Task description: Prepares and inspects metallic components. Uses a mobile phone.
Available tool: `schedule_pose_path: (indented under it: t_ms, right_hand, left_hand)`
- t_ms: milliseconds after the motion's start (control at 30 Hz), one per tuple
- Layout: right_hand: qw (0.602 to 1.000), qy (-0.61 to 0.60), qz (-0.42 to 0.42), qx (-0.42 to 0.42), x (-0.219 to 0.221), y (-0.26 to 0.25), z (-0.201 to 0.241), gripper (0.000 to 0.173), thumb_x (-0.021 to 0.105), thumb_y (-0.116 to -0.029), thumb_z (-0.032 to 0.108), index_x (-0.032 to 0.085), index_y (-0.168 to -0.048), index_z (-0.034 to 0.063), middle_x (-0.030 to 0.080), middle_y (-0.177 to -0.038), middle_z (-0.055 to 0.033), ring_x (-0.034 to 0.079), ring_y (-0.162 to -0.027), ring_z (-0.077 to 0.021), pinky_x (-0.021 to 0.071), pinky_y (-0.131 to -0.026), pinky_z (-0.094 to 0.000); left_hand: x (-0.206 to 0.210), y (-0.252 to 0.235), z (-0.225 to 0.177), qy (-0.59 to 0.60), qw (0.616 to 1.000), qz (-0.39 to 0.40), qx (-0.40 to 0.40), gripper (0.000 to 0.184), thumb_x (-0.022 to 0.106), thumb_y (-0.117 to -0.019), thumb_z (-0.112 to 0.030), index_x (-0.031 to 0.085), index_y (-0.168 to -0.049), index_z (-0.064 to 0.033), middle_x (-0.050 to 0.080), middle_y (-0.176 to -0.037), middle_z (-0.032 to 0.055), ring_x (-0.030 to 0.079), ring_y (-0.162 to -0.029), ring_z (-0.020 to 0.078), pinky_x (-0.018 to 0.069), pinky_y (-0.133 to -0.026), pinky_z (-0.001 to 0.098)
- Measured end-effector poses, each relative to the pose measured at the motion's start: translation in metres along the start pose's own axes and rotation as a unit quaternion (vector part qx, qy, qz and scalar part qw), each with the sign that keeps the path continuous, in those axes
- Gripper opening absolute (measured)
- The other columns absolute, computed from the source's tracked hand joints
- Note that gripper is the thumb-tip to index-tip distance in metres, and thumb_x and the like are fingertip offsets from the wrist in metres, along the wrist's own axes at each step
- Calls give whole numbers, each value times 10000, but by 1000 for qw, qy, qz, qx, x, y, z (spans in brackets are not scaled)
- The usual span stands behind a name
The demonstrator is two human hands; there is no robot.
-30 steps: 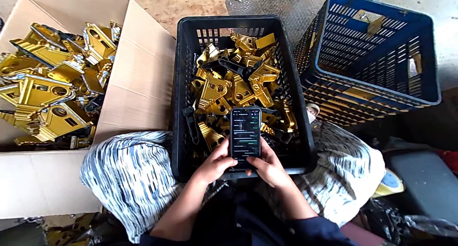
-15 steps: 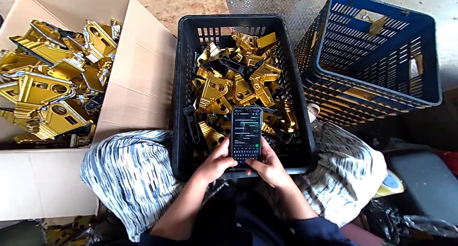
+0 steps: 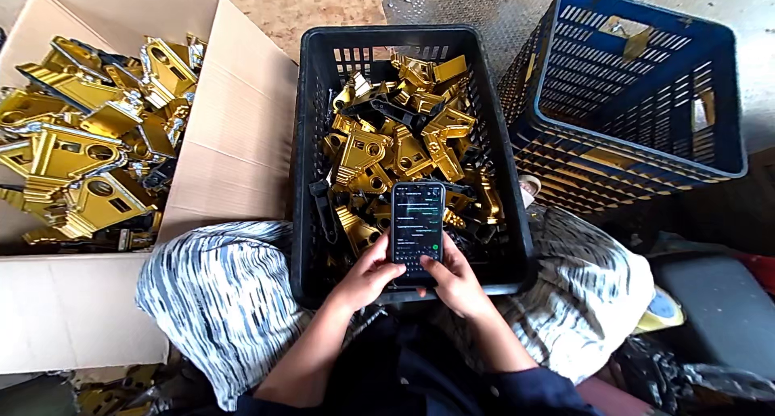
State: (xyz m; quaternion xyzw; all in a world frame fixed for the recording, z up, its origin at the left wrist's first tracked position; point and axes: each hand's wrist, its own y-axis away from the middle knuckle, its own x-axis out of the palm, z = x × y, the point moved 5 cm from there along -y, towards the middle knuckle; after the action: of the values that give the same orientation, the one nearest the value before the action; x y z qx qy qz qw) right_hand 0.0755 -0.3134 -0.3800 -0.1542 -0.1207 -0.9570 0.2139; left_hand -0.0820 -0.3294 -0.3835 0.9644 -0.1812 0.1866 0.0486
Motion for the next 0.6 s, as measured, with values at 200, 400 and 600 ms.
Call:
schedule_pose_path:
  t_ms: [200, 400, 600]
  right_hand:
    - [999, 14, 25, -18, 0, 0, 0, 563, 564, -941, -15, 366, -1466, 28, 690, -1142, -133, 722, -821, -195, 610, -578, -292]
    - [999, -8, 30, -5, -1, 0, -1, 570, 529, -936, -28, 357, -1475, 37, 688, -1168, -144, 738, -880, -224, 631, -605, -321]
    - [999, 15, 33, -10, 0, 0, 0, 629, 583, -910, -51, 330, -1481, 26, 694, -1152, -136, 733, -851, -204, 623, -607, -297]
  left_hand:
    - [1, -2, 2, -91, 994, -46, 35, 639, 580, -976, -21, 266, -1527, 56, 626, -1313, 152, 649, -1179, 190, 543, -1035, 353]
    - [-2, -1, 0, -30, 999, -45, -1, 603, 442, -951, 28, 301, -1537, 23, 611, -1342, 129, 635, -1192, 166, 525, -1046, 350]
    - [-1, -1, 1, -17, 999, -46, 6, 594, 465, -952, 8, 312, -1526, 25, 613, -1333, 134, 636, -1186, 173, 526, -1044, 357]
